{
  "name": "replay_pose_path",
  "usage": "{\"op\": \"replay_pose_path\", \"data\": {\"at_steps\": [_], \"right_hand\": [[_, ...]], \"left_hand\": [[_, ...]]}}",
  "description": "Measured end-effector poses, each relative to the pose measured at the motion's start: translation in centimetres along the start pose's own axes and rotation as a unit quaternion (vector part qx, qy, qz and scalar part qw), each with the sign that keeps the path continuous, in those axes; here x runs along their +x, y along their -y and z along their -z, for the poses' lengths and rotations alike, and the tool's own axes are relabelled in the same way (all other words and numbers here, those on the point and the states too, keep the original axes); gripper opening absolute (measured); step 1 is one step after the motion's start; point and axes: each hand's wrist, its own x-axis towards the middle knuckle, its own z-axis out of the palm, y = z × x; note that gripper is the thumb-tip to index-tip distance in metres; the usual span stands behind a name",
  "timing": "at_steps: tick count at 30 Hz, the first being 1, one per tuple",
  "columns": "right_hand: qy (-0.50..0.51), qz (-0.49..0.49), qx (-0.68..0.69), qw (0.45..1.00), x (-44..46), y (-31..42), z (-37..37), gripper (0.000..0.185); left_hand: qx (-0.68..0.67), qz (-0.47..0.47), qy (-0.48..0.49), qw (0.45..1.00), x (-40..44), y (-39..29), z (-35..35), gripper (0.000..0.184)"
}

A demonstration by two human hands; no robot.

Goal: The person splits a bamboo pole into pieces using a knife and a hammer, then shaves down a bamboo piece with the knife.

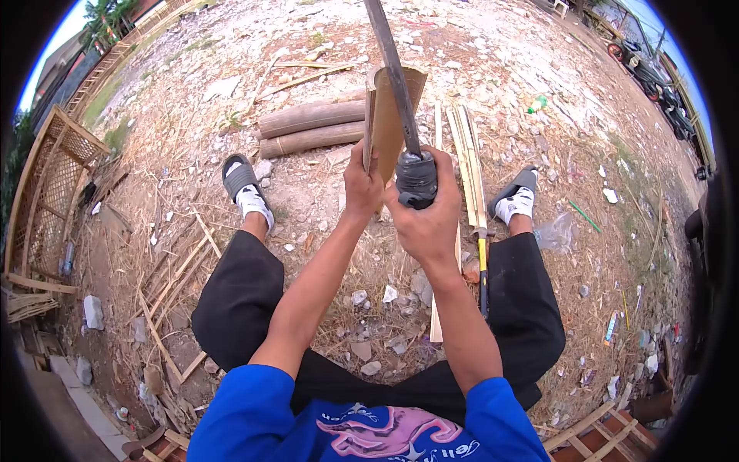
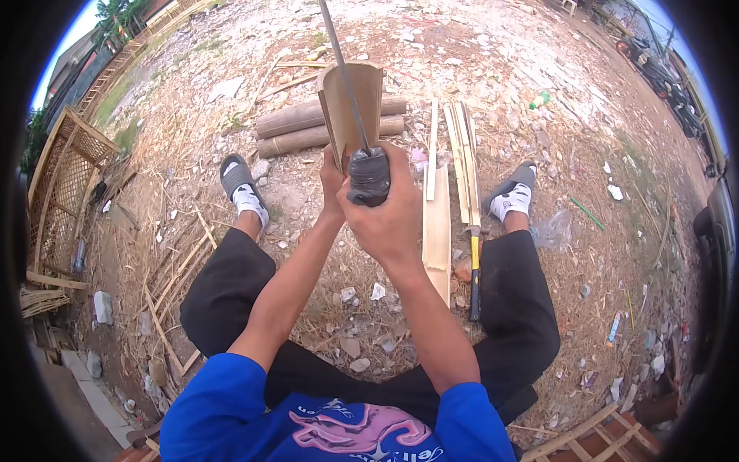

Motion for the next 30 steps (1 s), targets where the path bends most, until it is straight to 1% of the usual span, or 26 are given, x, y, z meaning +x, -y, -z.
{"op": "replay_pose_path", "data": {"at_steps": [3, 4, 5, 6, 7, 8, 10, 11, 12, 13, 15, 19, 23, 26, 28, 30], "right_hand": [[-0.025, 0.020, 0.045, 0.998, 0.6, 1.2, 0.4, 0.046], [-0.029, 0.033, 0.041, 0.998, 0.9, 2.0, 0.8, 0.048], [-0.038, 0.065, 0.047, 0.996, 1.2, 2.6, 1.3, 0.049], [-0.048, 0.098, 0.053, 0.993, 1.5, 3.2, 1.6, 0.049], [-0.049, 0.078, 0.124, 0.988, 1.5, 3.9, 1.6, 0.049], [-0.056, 0.082, 0.117, 0.988, 1.5, 3.6, 1.4, 0.048], [-0.070, 0.087, 0.103, 0.988, 1.5, 2.2, 0.7, 0.045], [-0.064, 0.074, 0.009, 0.995, 1.4, 0.7, 0.0, 0.041], [-0.031, 0.023, 0.017, 0.999, 1.4, -0.1, -0.5, 0.038], [-0.027, 0.017, 0.010, 0.999, 1.3, -0.5, -0.7, 0.038], [-0.018, 0.010, -0.001, 1.000, 1.2, -0.7, -0.6, 0.039], [-0.016, 0.014, 0.005, 1.000, 1.2, -0.8, -0.6, 0.040], [-0.024, -0.005, 0.032, 0.999, 0.7, -0.3, -1.2, 0.041], [-0.029, -0.011, 0.030, 0.999, 0.6, -0.1, -2.0, 0.041], [-0.022, -0.024, 0.028, 0.999, 0.5, 0.6, -2.1, 0.043], [-0.018, -0.025, 0.034, 0.999, 0.3, 0.5, -2.4, 0.043]], "left_hand": [[0.007, -0.031, -0.013, 0.999, -0.4, 0.0, 0.1, 0.025], [0.026, -0.042, -0.015, 0.999, -0.5, -0.9, 0.3, 0.025], [0.046, -0.052, -0.018, 0.997, -0.8, -1.5, 0.4, 0.025], [0.024, -0.041, -0.019, 0.999, -1.0, -1.1, 0.4, 0.025], [0.001, -0.033, -0.020, 0.999, -0.8, -0.8, 0.3, 0.025], [-0.022, -0.026, -0.020, 0.999, -0.5, -0.5, 0.1, 0.025], [-0.015, -0.016, -0.012, 1.000, -0.4, 0.1, 0.0, 0.026], [-0.033, -0.001, -0.006, 0.999, -0.6, 0.3, -0.1, 0.026], [-0.051, 0.014, 0.000, 0.999, -0.8, 0.8, -0.2, 0.026], [-0.093, 0.035, 0.005, 0.995, -0.6, 1.2, -0.3, 0.026], [-0.136, 0.055, 0.013, 0.989, -0.6, 1.8, -0.4, 0.026], [-0.121, 0.029, 0.016, 0.992, -0.8, 1.9, 0.0, 0.026], [-0.047, -0.040, -0.007, 0.998, -1.4, -0.5, 0.2, 0.029], [-0.206, -0.032, 0.042, 0.977, -1.3, -2.7, 0.3, 0.035], [-0.348, 0.048, 0.104, 0.930, -0.8, -3.2, 1.0, 0.035], [-0.492, 0.181, 0.087, 0.847, -0.6, -3.2, 1.8, 0.031]]}}
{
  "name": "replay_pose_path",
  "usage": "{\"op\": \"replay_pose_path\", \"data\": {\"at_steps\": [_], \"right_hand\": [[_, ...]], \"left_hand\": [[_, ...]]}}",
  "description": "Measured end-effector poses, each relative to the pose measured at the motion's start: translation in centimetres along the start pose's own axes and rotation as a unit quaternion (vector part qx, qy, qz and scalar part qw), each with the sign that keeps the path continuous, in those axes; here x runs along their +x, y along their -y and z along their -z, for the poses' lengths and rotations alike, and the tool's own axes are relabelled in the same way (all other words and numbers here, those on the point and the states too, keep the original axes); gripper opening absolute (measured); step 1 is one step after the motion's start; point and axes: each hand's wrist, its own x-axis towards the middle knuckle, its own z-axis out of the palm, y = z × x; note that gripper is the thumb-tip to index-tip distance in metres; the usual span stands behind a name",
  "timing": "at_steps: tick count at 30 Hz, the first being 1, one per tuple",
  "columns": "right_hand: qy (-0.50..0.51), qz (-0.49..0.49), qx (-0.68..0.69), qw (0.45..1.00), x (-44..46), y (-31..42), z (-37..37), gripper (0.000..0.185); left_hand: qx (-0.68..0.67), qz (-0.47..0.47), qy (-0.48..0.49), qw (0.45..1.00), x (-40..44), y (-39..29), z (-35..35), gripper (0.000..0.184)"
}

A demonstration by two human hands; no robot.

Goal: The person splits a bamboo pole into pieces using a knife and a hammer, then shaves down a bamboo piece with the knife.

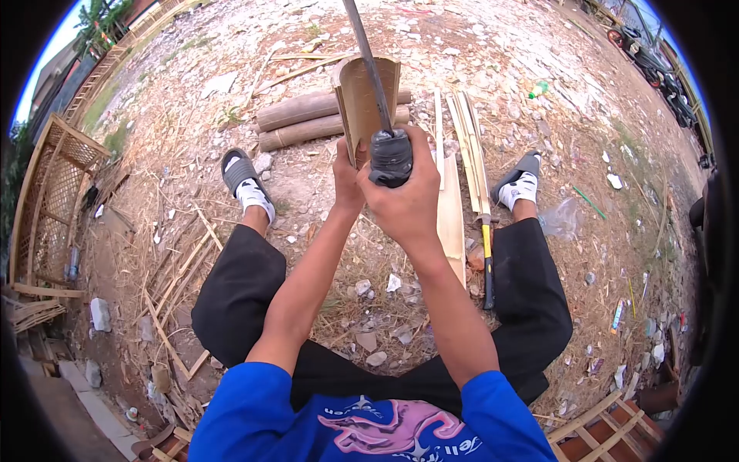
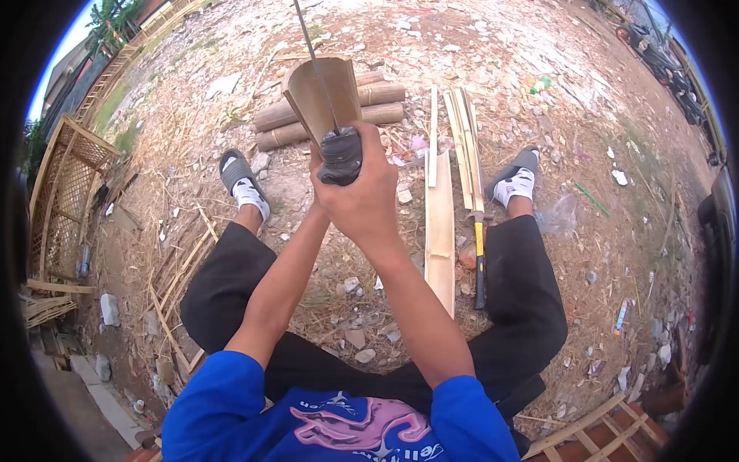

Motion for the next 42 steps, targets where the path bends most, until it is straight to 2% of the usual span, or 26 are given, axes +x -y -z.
{"op": "replay_pose_path", "data": {"at_steps": [2, 3, 5, 8, 10, 11, 14, 15, 18, 20, 23, 24, 26, 30, 33, 36, 42], "right_hand": [[0.012, 0.002, 0.030, 0.999, 0.2, -0.4, 0.1, 0.043], [0.018, 0.002, 0.044, 0.999, 0.3, -0.6, 0.2, 0.043], [0.044, -0.063, 0.126, 0.989, 0.7, -1.0, 0.8, 0.043], [0.026, -0.064, 0.093, 0.993, 0.9, -0.8, 1.3, 0.045], [-0.023, 0.025, -0.068, 0.997, 0.7, 0.3, 1.9, 0.046], [-0.026, 0.031, -0.067, 0.997, 0.5, -0.3, 2.0, 0.046], [-0.030, 0.029, -0.020, 0.999, -0.3, -1.4, 2.2, 0.047], [-0.032, 0.028, 0.052, 0.998, -0.1, -1.2, 2.5, 0.043], [-0.033, -0.100, 0.248, 0.963, 1.2, 3.9, 4.7, 0.038], [-0.046, 0.010, 0.203, 0.978, 2.5, 4.3, 5.2, 0.036], [-0.038, 0.093, 0.064, 0.993, 1.6, 2.2, 4.4, 0.041], [-0.025, 0.127, 0.007, 0.992, 1.2, 1.4, 4.2, 0.042], [-0.024, 0.071, -0.044, 0.996, 0.6, 0.6, 3.7, 0.047], [-0.040, 0.009, 0.003, 0.999, 0.6, -0.5, 3.4, 0.043], [-0.038, 0.002, 0.013, 0.999, 0.6, -0.6, 3.3, 0.043], [-0.023, 0.029, 0.001, 0.999, 0.7, -0.9, 3.1, 0.043], [-0.029, 0.036, -0.016, 0.999, 0.6, -0.8, 2.8, 0.045]], "left_hand": [[-0.013, 0.010, -0.033, 0.999, 0.3, 0.4, 0.8, 0.027], [0.064, -0.034, -0.043, 0.996, 0.6, 1.7, 2.4, 0.024], [0.184, -0.079, -0.057, 0.978, 1.8, 3.1, 4.6, 0.022], [0.312, -0.102, -0.068, 0.942, 3.0, 3.7, 5.1, 0.025], [0.373, -0.129, -0.066, 0.917, 2.5, 4.1, 4.1, 0.026], [0.392, -0.137, -0.067, 0.907, 2.3, 4.2, 3.9, 0.026], [0.457, -0.178, -0.068, 0.869, 1.4, 3.8, 2.1, 0.024], [0.473, -0.205, -0.066, 0.855, 1.5, 3.7, 2.1, 0.024], [0.530, -0.262, -0.066, 0.804, 1.6, 1.5, 0.4, 0.024], [0.535, -0.263, -0.077, 0.799, 1.2, 1.3, 0.0, 0.020], [0.558, -0.265, -0.082, 0.782, 1.2, 2.1, -0.6, 0.018], [0.555, -0.260, -0.078, 0.787, 1.0, 2.6, -0.4, 0.019], [0.532, -0.238, -0.064, 0.810, 0.7, 3.5, 0.4, 0.019], [0.463, -0.193, -0.040, 0.864, 1.4, 4.2, 2.0, 0.021], [0.425, -0.166, -0.030, 0.889, 2.2, 4.6, 2.8, 0.022], [0.406, -0.136, -0.028, 0.903, 2.0, 5.1, 3.0, 0.022], [0.432, -0.157, -0.002, 0.888, 0.9, 4.1, 1.5, 0.023]]}}
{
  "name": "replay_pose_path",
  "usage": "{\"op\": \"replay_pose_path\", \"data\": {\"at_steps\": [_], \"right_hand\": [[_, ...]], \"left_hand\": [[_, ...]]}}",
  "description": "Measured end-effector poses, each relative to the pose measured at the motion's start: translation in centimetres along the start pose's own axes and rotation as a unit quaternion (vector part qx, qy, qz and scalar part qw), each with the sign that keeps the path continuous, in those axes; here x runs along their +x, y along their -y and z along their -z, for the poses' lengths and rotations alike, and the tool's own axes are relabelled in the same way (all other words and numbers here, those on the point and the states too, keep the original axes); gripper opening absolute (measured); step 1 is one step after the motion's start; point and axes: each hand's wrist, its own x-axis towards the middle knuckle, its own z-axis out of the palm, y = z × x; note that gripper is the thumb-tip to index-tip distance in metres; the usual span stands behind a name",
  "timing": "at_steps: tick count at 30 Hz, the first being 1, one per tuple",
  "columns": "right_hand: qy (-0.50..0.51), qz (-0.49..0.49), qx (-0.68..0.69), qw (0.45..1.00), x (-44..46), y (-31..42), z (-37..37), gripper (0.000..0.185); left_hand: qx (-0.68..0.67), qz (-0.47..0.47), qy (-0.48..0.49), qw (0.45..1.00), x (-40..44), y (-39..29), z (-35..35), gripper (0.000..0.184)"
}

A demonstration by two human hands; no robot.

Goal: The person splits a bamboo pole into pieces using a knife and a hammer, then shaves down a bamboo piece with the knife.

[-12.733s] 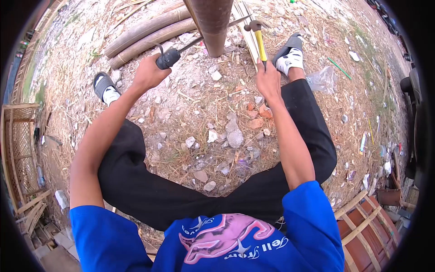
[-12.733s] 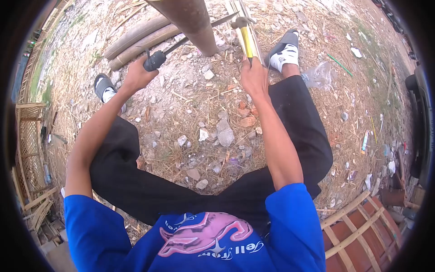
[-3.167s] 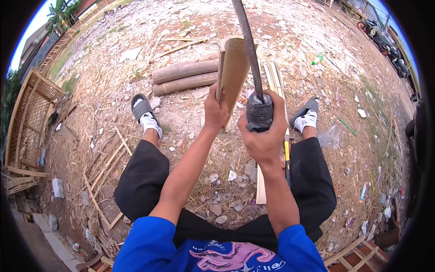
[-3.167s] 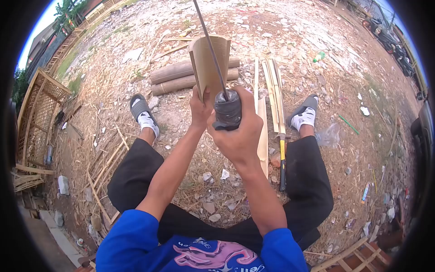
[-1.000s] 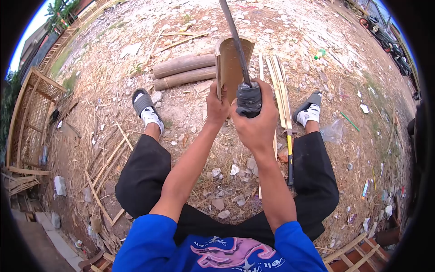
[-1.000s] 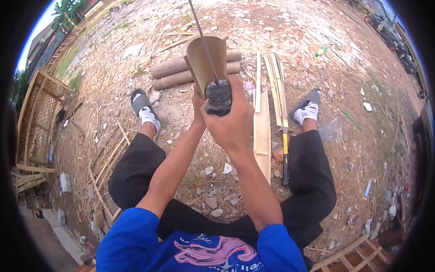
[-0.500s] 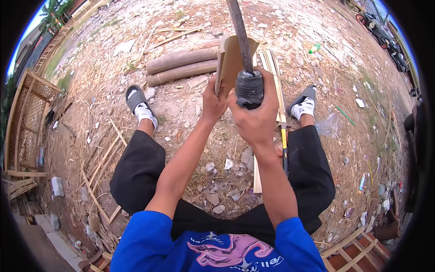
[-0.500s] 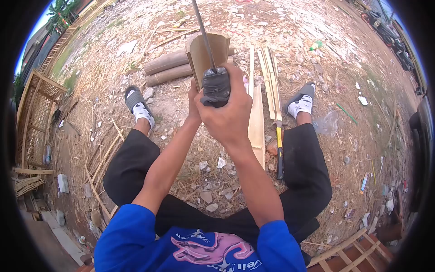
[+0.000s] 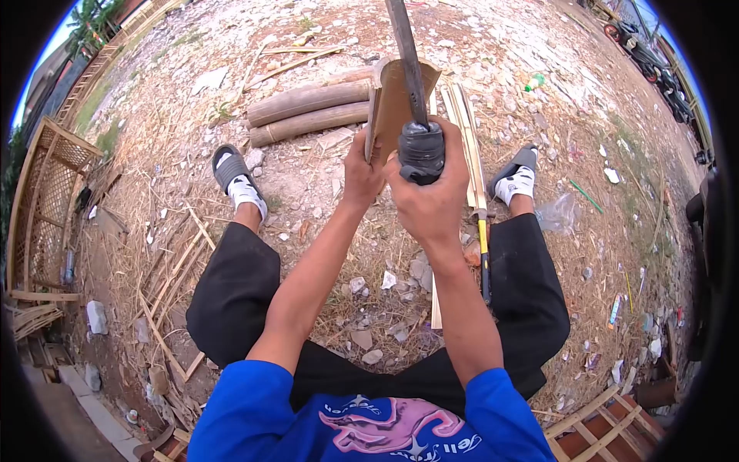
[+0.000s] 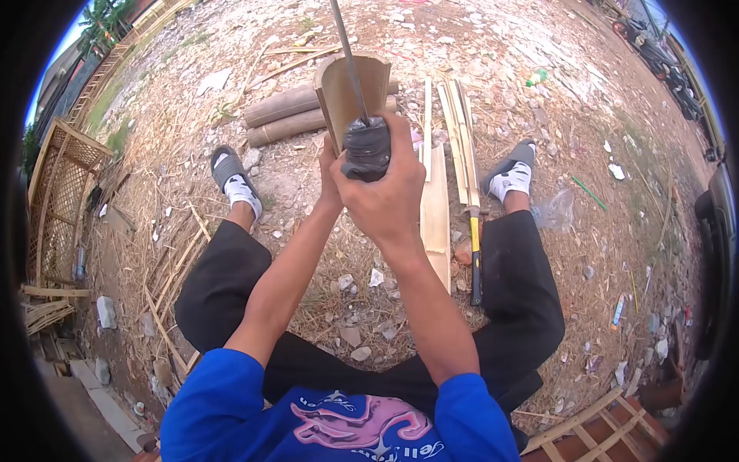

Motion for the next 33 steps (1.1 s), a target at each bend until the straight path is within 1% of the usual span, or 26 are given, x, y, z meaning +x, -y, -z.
{"op": "replay_pose_path", "data": {"at_steps": [3, 9, 12, 15, 23, 29, 30, 33], "right_hand": [[0.005, -0.024, 0.027, 0.999, 0.2, 0.3, 0.0, 0.046], [0.004, 0.000, 0.002, 1.000, 0.0, 0.3, -0.2, 0.045], [-0.009, 0.006, 0.010, 1.000, 0.0, 0.2, -0.2, 0.045], [0.002, -0.025, 0.027, 0.999, 0.4, 0.8, -0.1, 0.043], [0.009, -0.032, 0.011, 0.999, 0.5, 0.9, -0.3, 0.040], [0.010, -0.030, 0.008, 0.999, 0.7, 1.0, 0.1, 0.040], [0.014, -0.028, 0.008, 0.999, 1.0, 1.5, 0.3, 0.040], [0.011, 0.058, -0.032, 0.998, 2.7, 3.9, 1.4, 0.038]], "left_hand": [[0.005, -0.004, 0.003, 1.000, 0.0, -0.3, 0.0, 0.024], [0.003, -0.005, 0.004, 1.000, 0.1, -0.5, -0.2, 0.025], [0.008, -0.010, 0.003, 1.000, -0.1, -0.7, -0.2, 0.026], [0.012, -0.013, 0.000, 1.000, -0.1, -0.9, -0.2, 0.026], [0.014, -0.017, -0.003, 1.000, -0.2, -1.3, -0.4, 0.028], [-0.016, -0.004, -0.010, 1.000, 0.2, -0.9, -0.5, 0.029], [-0.025, -0.009, -0.016, 1.000, 0.5, -1.6, -0.7, 0.029], [-0.014, -0.061, -0.035, 0.997, 3.1, -3.6, -1.1, 0.029]]}}
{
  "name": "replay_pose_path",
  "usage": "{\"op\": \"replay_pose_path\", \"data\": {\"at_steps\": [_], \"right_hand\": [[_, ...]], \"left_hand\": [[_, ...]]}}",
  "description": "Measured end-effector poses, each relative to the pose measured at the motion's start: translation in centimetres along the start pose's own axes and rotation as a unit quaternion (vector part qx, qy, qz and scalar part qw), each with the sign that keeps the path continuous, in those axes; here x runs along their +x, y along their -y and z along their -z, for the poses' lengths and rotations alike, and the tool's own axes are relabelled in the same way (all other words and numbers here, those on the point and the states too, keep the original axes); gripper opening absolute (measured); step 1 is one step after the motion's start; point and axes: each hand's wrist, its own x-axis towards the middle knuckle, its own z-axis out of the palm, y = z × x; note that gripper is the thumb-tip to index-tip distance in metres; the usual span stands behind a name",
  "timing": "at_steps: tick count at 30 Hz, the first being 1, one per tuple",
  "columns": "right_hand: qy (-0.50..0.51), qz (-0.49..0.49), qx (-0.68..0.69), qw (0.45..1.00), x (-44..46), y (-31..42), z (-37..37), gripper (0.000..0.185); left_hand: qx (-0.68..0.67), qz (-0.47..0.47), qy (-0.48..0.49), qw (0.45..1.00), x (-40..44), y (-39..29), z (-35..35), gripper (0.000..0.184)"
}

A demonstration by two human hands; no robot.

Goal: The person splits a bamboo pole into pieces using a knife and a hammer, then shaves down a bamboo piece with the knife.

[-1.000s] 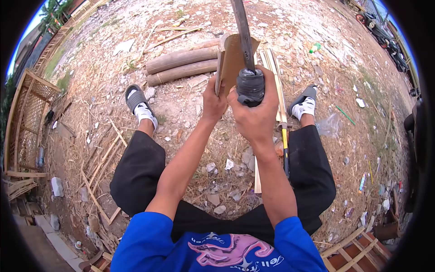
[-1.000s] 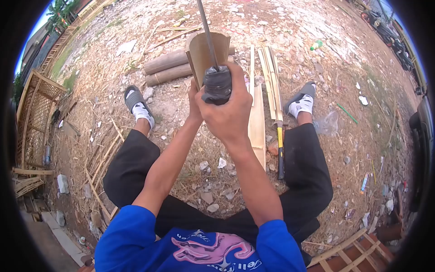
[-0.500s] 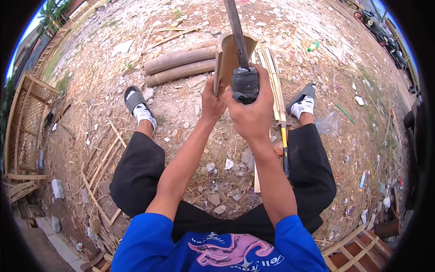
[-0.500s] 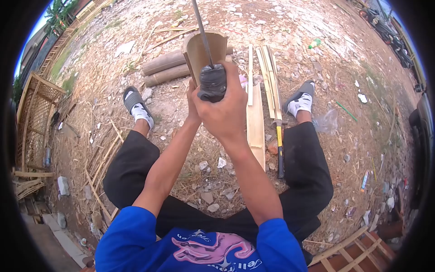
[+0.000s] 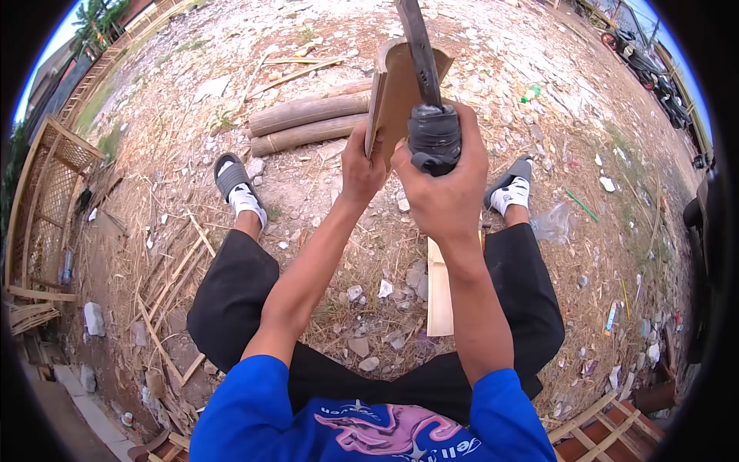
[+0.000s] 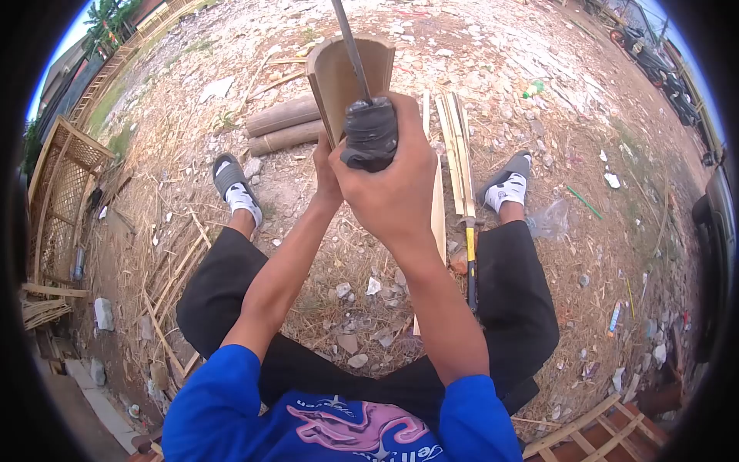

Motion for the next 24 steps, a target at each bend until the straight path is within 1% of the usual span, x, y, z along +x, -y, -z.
{"op": "replay_pose_path", "data": {"at_steps": [1, 2, 3, 4, 6, 7, 8, 9, 10, 11, 12, 13, 14, 15, 16, 17, 19, 20, 21, 22, 24], "right_hand": [[0.001, -0.003, 0.019, 1.000, 0.6, 1.3, 0.4, 0.034], [0.010, 0.023, 0.061, 0.998, 1.1, 2.2, 0.8, 0.031], [0.008, 0.045, 0.060, 0.997, 1.4, 3.4, 1.2, 0.031], [0.006, 0.065, 0.077, 0.995, 1.4, 3.5, 1.1, 0.031], [0.001, 0.060, 0.083, 0.995, 1.1, 2.9, 0.7, 0.031], [0.000, 0.024, 0.072, 0.997, 0.0, 1.9, 0.3, 0.032], [-0.012, -0.047, 0.047, 0.998, -1.5, 0.1, -0.6, 0.032], [0.001, -0.092, 0.028, 0.995, -2.7, -2.2, -1.2, 0.031], [-0.029, -0.069, -0.005, 0.997, -3.2, -3.1, -1.5, 0.028], [-0.017, -0.082, 0.009, 0.996, -2.6, -3.1, -1.1, 0.028], [-0.008, -0.104, 0.019, 0.994, -2.4, -3.1, -0.4, 0.027], [0.009, -0.135, 0.025, 0.991, -2.7, -3.1, 0.4, 0.027], [0.007, -0.132, 0.019, 0.991, -2.3, -3.1, 0.7, 0.025], [0.003, -0.124, 0.016, 0.992, -2.2, -3.0, 0.8, 0.026], [-0.001, -0.117, 0.013, 0.993, -2.3, -3.0, 0.7, 0.026], [-0.005, -0.113, 0.010, 0.994, -2.5, -3.1, 0.6, 0.026], [-0.005, -0.119, 0.019, 0.993, -3.3, -3.2, 0.5, 0.026], [-0.001, -0.118, 0.017, 0.993, -3.4, -2.9, 0.5, 0.026], [0.003, -0.116, 0.015, 0.993, -3.5, -2.6, 0.5, 0.027], [0.004, -0.126, 0.022, 0.992, -3.6, -2.3, 0.5, 0.026], [0.008, -0.129, 0.019, 0.991, -3.8, -2.4, 0.9, 0.026]], "left_hand": [[0.016, -0.016, -0.003, 1.000, 1.2, -0.7, -0.2, 0.029], [0.028, -0.032, -0.008, 0.999, 2.5, -1.5, -0.5, 0.029], [0.034, -0.042, -0.011, 0.999, 3.4, -1.9, -0.5, 0.029], [0.038, -0.047, -0.011, 0.998, 3.5, -2.0, -0.3, 0.029], [0.044, -0.042, -0.005, 0.998, 2.1, -0.9, 0.0, 0.029], [0.050, -0.027, -0.001, 0.998, 0.6, 0.5, 0.3, 0.029], [0.051, -0.007, 0.007, 0.999, -1.0, 2.3, 0.8, 0.029], [0.035, 0.018, 0.012, 0.999, -2.7, 4.3, 1.1, 0.029], [-0.011, 0.047, 0.012, 0.999, -4.0, 6.5, 1.0, 0.029], [-0.083, 0.081, 0.007, 0.993, -4.4, 8.4, 0.9, 0.029], [-0.082, 0.075, 0.018, 0.994, -4.5, 8.4, 0.8, 0.029], [0.021, 0.033, 0.037, 0.999, -4.9, 6.5, 1.0, 0.029], [0.125, -0.014, 0.053, 0.991, -4.7, 5.2, 1.0, 0.029], [0.024, 0.040, 0.035, 0.998, -4.5, 6.8, 0.8, 0.029], [-0.077, 0.095, 0.018, 0.992, -4.0, 8.0, 0.4, 0.029], [-0.067, 0.095, 0.021, 0.993, -4.7, 8.9, 0.7, 0.029], [-0.048, 0.095, 0.029, 0.994, -5.1, 7.1, 0.7, 0.030], [-0.012, 0.061, 0.039, 0.997, -4.8, 4.3, 0.8, 0.031], [0.025, 0.026, 0.050, 0.998, -4.6, 3.0, 1.0, 0.033], [0.035, 0.021, 0.028, 0.999, -4.6, 3.4, 0.9, 0.036], [0.036, 0.034, 0.036, 0.998, -4.7, 3.7, 0.9, 0.032]]}}
